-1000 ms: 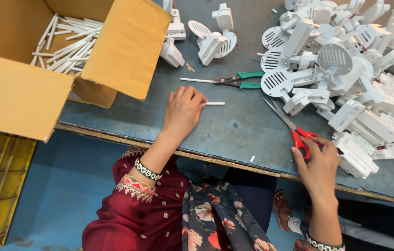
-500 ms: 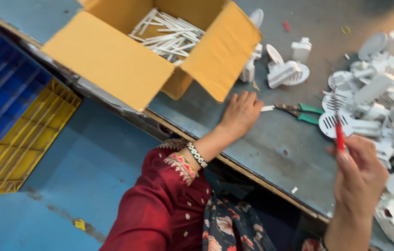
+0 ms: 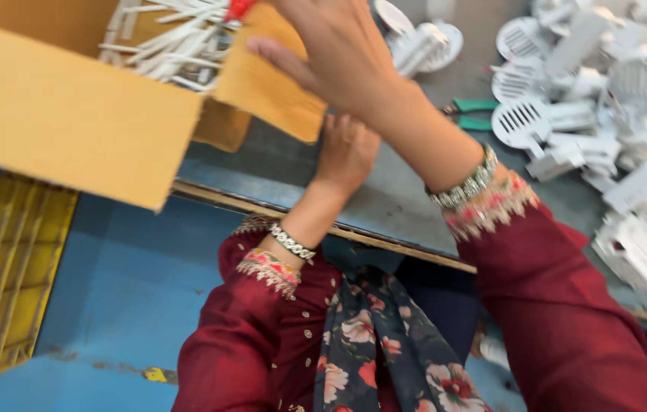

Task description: The person assembles white plastic electrical components by inserting rods into circular bases and securing them with a connector. They use scissors and pliers to trim and adjust parts, then place the finished units on the table.

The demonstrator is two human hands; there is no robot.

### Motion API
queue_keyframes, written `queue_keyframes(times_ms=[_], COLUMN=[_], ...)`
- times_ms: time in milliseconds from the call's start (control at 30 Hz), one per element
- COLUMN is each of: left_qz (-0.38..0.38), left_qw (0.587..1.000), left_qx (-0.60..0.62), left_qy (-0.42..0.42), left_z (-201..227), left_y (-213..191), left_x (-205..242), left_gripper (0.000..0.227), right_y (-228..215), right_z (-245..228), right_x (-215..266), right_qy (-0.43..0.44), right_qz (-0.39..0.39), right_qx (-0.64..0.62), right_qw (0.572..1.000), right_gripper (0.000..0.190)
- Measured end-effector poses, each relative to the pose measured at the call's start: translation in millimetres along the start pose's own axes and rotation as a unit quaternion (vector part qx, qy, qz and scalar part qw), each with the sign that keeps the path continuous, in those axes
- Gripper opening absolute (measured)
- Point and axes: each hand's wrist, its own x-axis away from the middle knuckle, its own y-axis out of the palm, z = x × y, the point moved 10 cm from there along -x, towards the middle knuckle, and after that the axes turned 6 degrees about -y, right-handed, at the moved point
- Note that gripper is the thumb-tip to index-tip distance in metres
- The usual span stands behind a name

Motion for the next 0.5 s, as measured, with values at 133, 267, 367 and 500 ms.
queue_keyframes(times_ms=[133, 267, 367, 500], left_qz=[-0.149, -0.122, -0.110, -0.127], left_qw=[0.982, 0.988, 0.990, 0.986], left_qx=[-0.087, -0.020, 0.008, 0.030], left_qy=[-0.080, -0.088, -0.084, -0.103], left_z=[-8, 2, 5, 7], left_y=[20, 7, 7, 6], left_x=[-4, -7, -9, -11], left_gripper=[0.017, 0.016, 0.019, 0.014], right_y=[-68, 23, 111, 174], right_z=[-56, -161, -140, -75], right_x=[135, 294, 458, 533], right_qy=[0.125, 0.256, 0.568, 0.442], right_qz=[0.037, -0.119, -0.199, -0.321], right_qx=[-0.159, -0.386, -0.344, -0.039], right_qw=[0.979, 0.878, 0.721, 0.836], right_gripper=[0.019, 0.007, 0.024, 0.042])
